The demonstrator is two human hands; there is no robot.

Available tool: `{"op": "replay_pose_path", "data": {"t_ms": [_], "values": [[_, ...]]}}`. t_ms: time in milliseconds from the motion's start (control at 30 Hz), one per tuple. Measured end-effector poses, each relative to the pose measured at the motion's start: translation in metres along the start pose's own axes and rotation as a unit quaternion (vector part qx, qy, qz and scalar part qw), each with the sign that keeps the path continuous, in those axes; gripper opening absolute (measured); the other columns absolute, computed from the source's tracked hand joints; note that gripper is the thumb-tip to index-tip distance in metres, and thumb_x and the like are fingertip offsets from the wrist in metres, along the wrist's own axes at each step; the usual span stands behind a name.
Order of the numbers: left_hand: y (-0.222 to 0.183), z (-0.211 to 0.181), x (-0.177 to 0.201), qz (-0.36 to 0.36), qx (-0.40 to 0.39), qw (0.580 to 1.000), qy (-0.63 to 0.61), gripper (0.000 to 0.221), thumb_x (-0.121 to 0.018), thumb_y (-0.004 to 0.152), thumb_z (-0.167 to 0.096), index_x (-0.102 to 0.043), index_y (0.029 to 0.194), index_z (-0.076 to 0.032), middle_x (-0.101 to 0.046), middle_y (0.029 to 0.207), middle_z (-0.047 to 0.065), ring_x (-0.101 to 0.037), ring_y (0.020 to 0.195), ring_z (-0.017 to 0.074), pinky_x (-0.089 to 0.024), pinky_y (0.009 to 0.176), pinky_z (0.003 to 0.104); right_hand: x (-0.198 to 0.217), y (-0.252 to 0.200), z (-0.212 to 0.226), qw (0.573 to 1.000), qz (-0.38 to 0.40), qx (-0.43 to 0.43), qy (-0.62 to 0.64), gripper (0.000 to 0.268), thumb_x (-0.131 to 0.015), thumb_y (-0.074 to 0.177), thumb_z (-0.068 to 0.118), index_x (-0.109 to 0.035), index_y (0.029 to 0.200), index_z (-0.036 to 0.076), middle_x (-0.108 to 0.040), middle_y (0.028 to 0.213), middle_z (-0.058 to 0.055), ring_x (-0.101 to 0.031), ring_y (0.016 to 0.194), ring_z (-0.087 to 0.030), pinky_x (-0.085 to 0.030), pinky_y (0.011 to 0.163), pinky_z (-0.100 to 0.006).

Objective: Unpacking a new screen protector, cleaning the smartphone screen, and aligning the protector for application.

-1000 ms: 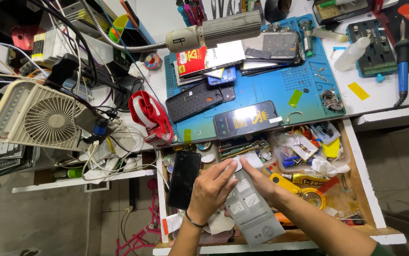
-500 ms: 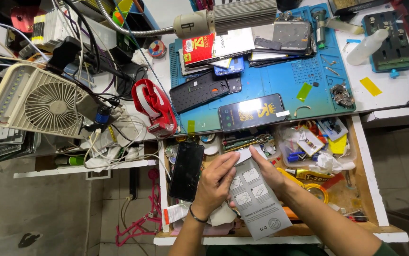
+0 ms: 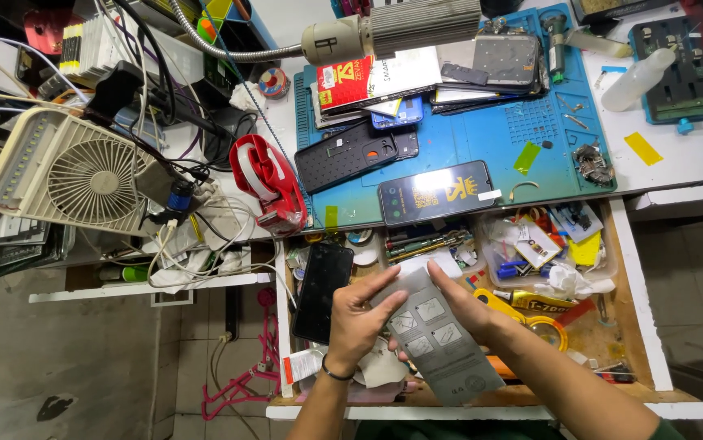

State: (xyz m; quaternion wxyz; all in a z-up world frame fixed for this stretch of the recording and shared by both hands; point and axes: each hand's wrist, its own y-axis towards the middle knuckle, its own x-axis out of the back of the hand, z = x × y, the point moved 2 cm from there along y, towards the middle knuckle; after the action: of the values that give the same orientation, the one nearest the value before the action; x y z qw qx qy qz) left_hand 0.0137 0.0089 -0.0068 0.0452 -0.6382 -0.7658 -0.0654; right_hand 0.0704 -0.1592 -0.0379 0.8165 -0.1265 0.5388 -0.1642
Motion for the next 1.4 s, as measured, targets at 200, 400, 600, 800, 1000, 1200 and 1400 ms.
{"op": "replay_pose_path", "data": {"t_ms": [200, 400, 600, 800, 1000, 1200, 1400], "values": [[-0.003, 0.008, 0.025, -0.050, -0.072, 0.990, -0.112, 0.042, -0.081, 0.086, -0.009, -0.069, 0.126, -0.006, -0.079, 0.104, 0.017, -0.077, 0.105, 0.0284, -0.061, 0.103, 0.047, 0.001, -0.009, 0.016, 0.962, 0.108, 0.077, -0.239, 0.087, -0.048, 0.089, 0.068, -0.049, 0.144, 0.002, -0.069, 0.124, -0.020, -0.070, 0.106, -0.030, -0.057, 0.093, -0.041], [0.008, -0.012, 0.037, 0.001, -0.046, 0.998, -0.043, 0.049, -0.067, 0.094, -0.047, -0.072, 0.122, -0.008, -0.074, 0.125, 0.015, -0.071, 0.117, 0.0242, -0.060, 0.098, 0.034, -0.025, -0.054, 0.046, 0.708, -0.081, 0.047, -0.700, 0.094, -0.046, 0.081, 0.078, -0.034, 0.157, 0.023, -0.044, 0.160, -0.001, -0.053, 0.135, -0.020, -0.043, 0.104, -0.040], [0.026, -0.014, 0.046, 0.001, -0.052, 0.994, 0.094, 0.033, -0.066, 0.097, -0.021, -0.069, 0.128, -0.011, -0.076, 0.120, 0.008, -0.073, 0.110, 0.0193, -0.061, 0.095, 0.031, 0.042, -0.097, -0.001, 0.533, -0.205, 0.018, -0.821, 0.102, -0.084, 0.076, 0.080, -0.039, 0.152, 0.030, -0.036, 0.160, -0.009, -0.043, 0.138, -0.036, -0.037, 0.109, -0.055], [0.092, 0.011, -0.003, 0.109, -0.235, 0.851, 0.457, 0.101, -0.087, 0.083, -0.036, -0.027, 0.160, -0.012, -0.045, 0.157, 0.019, -0.042, 0.146, 0.0393, -0.034, 0.119, 0.055, 0.009, -0.100, 0.018, 0.744, -0.266, 0.125, -0.600, 0.077, -0.046, 0.080, 0.072, -0.049, 0.147, 0.033, -0.055, 0.156, 0.001, -0.056, 0.137, -0.020, -0.049, 0.106, -0.051], [0.149, 0.026, -0.023, 0.190, -0.148, 0.786, 0.569, 0.121, -0.092, 0.072, -0.029, -0.016, 0.166, -0.019, -0.057, 0.140, 0.020, -0.052, 0.135, 0.0407, -0.035, 0.109, 0.063, 0.050, -0.023, -0.002, 0.905, -0.247, 0.293, -0.185, 0.045, -0.056, 0.099, 0.024, -0.055, 0.139, 0.003, -0.070, 0.112, -0.018, -0.070, 0.099, -0.028, -0.059, 0.083, -0.039], [0.145, 0.039, -0.021, 0.180, -0.188, 0.781, 0.568, 0.069, -0.082, 0.082, -0.041, -0.056, 0.142, -0.019, -0.056, 0.144, 0.014, -0.053, 0.136, 0.0341, -0.036, 0.110, 0.064, 0.056, -0.019, 0.012, 0.924, -0.260, 0.254, -0.121, 0.041, -0.057, 0.099, 0.030, -0.055, 0.133, 0.007, -0.069, 0.110, -0.016, -0.072, 0.096, -0.025, -0.059, 0.081, -0.037], [0.108, 0.037, -0.017, 0.034, -0.397, 0.759, 0.515, 0.029, -0.060, 0.103, -0.034, -0.071, 0.124, -0.016, -0.071, 0.122, 0.010, -0.067, 0.117, 0.0323, -0.051, 0.101, 0.054, 0.077, 0.009, 0.004, 0.930, -0.229, 0.272, -0.093, 0.043, -0.054, 0.100, 0.033, -0.052, 0.136, 0.009, -0.067, 0.110, -0.016, -0.073, 0.095, -0.027, -0.060, 0.079, -0.040]]}}
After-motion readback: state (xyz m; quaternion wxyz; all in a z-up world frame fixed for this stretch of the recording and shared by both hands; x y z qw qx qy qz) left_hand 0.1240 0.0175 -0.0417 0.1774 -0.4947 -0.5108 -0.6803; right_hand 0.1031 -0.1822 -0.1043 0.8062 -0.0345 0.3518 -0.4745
